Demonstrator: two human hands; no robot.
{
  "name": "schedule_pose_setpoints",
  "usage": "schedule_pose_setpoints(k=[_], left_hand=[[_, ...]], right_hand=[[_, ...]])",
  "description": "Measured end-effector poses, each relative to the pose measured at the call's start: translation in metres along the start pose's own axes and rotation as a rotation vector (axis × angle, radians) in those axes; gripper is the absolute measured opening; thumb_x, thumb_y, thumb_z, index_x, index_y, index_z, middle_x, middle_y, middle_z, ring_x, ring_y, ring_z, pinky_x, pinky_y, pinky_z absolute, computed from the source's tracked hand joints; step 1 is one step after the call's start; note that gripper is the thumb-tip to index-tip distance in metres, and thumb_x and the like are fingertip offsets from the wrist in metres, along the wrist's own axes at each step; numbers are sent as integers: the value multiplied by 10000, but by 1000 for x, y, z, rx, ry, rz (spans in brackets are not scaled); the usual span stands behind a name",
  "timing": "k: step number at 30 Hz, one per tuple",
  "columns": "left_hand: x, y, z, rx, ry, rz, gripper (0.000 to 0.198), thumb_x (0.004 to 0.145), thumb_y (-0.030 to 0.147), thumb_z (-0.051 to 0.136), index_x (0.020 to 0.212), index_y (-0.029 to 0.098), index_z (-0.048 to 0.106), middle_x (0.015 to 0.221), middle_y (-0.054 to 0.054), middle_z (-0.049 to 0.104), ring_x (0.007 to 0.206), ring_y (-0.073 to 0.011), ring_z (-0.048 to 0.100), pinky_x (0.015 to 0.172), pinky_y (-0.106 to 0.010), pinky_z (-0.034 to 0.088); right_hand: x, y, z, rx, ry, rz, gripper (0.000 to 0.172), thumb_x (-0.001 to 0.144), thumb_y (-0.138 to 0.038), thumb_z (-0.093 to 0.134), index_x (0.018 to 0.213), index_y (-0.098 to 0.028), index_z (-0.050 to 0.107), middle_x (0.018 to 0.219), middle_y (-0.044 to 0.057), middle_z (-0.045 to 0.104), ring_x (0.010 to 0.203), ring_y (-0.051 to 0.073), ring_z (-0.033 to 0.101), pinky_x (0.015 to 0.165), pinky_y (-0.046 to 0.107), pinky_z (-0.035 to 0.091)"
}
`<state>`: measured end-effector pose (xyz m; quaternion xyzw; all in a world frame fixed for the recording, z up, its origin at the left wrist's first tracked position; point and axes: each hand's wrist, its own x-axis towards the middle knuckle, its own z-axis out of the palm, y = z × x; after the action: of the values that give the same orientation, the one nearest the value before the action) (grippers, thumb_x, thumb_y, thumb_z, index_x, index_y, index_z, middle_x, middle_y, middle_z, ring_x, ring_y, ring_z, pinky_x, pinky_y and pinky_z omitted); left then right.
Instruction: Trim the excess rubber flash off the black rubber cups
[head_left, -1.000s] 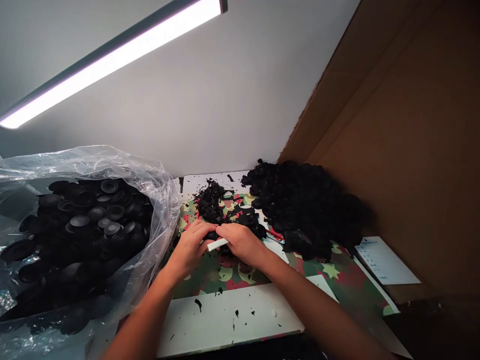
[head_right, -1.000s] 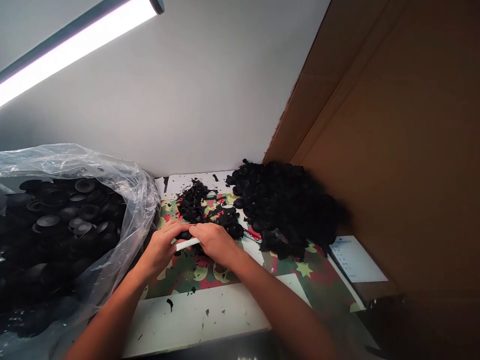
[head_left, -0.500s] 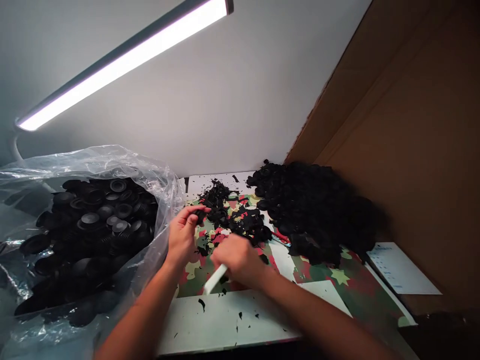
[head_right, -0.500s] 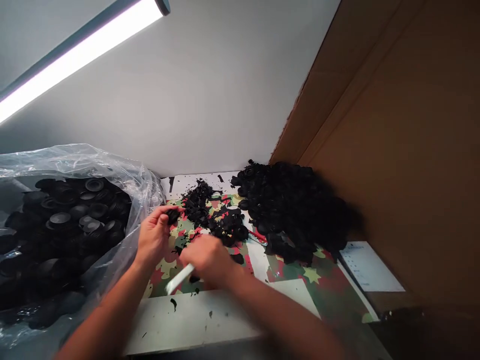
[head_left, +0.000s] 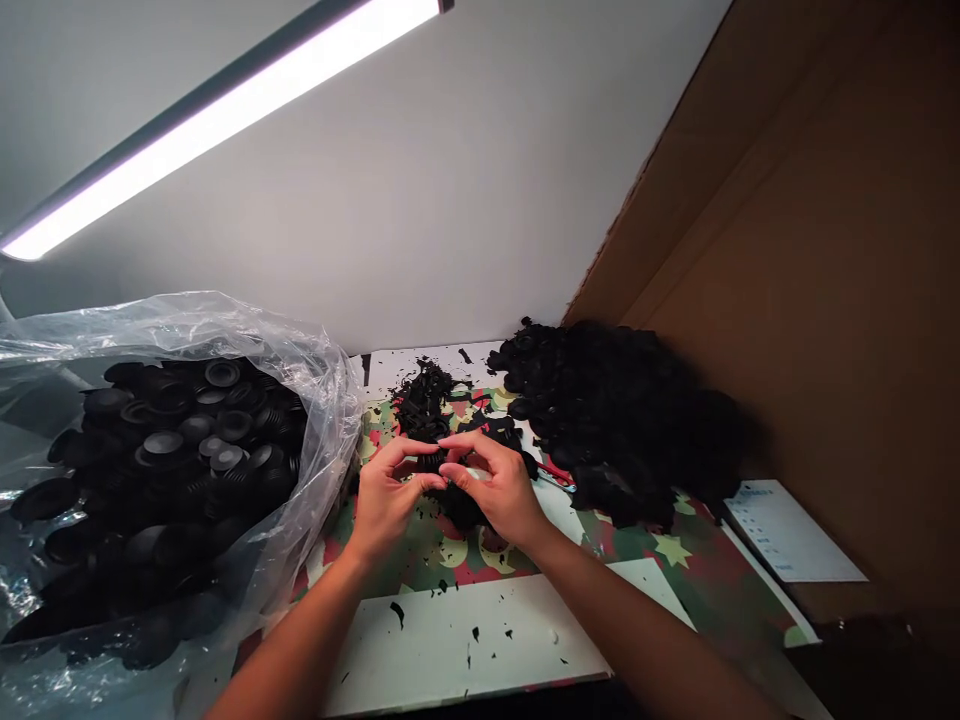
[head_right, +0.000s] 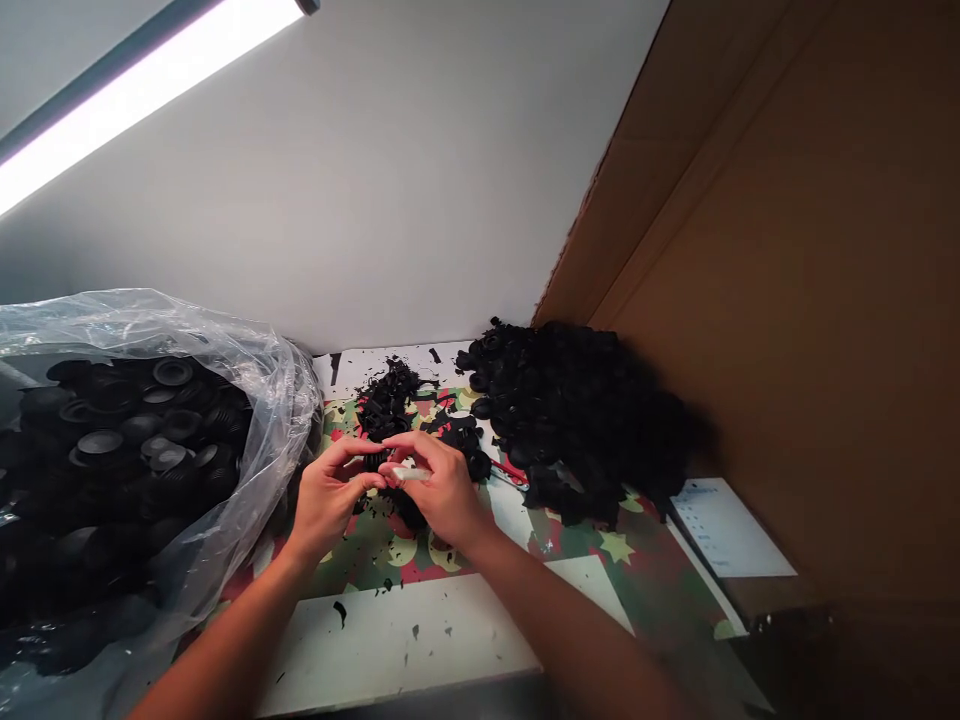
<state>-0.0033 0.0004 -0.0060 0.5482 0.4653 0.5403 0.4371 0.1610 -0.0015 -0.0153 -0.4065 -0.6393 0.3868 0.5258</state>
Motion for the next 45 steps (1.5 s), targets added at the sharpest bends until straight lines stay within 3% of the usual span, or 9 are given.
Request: schedule_pose_setpoints(k=[4,8,18,23,28,35,40,42,45], left_hand=[[-2,0,1,12,26,-19,122,621,171,819,731,191,771,692,-6,722,650,-155,664,627,-247,554],[-3,1,2,-57,33,-76,93,629,195,807,705,182,755,621,4,701,567,-145,646,585,-250,539],[-4,-2,2,-5,73,-13,122,629,239,831,708,188,754,697,-9,689,658,-159,638,641,-264,523],[-5,-3,3,60,85,81,118,654,248,826,750,207,771,746,-16,691,696,-173,642,647,-273,522],[-7,-5,3,259,110,296,81,775,193,729,808,243,784,749,-17,709,714,-180,653,665,-289,520],[-9,-8,3,354,150,478,101,802,177,763,835,269,788,793,-12,719,729,-169,675,685,-290,547],[-16,1,4,340,170,638,125,801,171,772,812,293,796,812,-11,736,717,-163,677,678,-294,560],[-17,4,4,284,179,597,68,787,217,796,781,284,790,789,-14,731,711,-169,672,663,-297,558],[-13,5,1,155,174,410,108,738,330,842,754,248,773,753,-21,707,706,-175,660,638,-285,547]], right_hand=[[-2,0,0,-72,-1,-103,199,865,-162,664,1014,-246,766,917,24,769,791,177,709,743,284,578],[-2,1,0,-110,-3,-181,222,916,-161,607,1047,-242,768,899,31,775,775,178,716,718,286,591],[2,4,-6,-399,-51,-442,205,955,-138,540,1003,-194,731,848,56,762,739,171,708,709,279,564],[-1,5,1,-456,-6,-301,185,944,-168,531,856,-209,688,756,33,710,680,162,657,662,262,513],[0,-1,4,-368,57,-129,141,933,-231,553,815,-215,627,748,16,665,657,152,607,629,249,484],[1,-6,10,-269,106,-63,102,855,-269,626,777,-210,597,701,-6,628,612,144,576,587,238,449],[14,5,-9,-325,257,-12,102,820,-232,550,731,-208,592,647,-14,615,562,131,541,556,229,408],[20,12,-23,-362,333,78,168,851,-272,536,703,-208,584,582,-29,568,512,118,482,520,225,370],[23,20,-33,-334,159,126,237,840,-300,572,622,-209,552,546,-38,516,498,115,448,488,219,342]])
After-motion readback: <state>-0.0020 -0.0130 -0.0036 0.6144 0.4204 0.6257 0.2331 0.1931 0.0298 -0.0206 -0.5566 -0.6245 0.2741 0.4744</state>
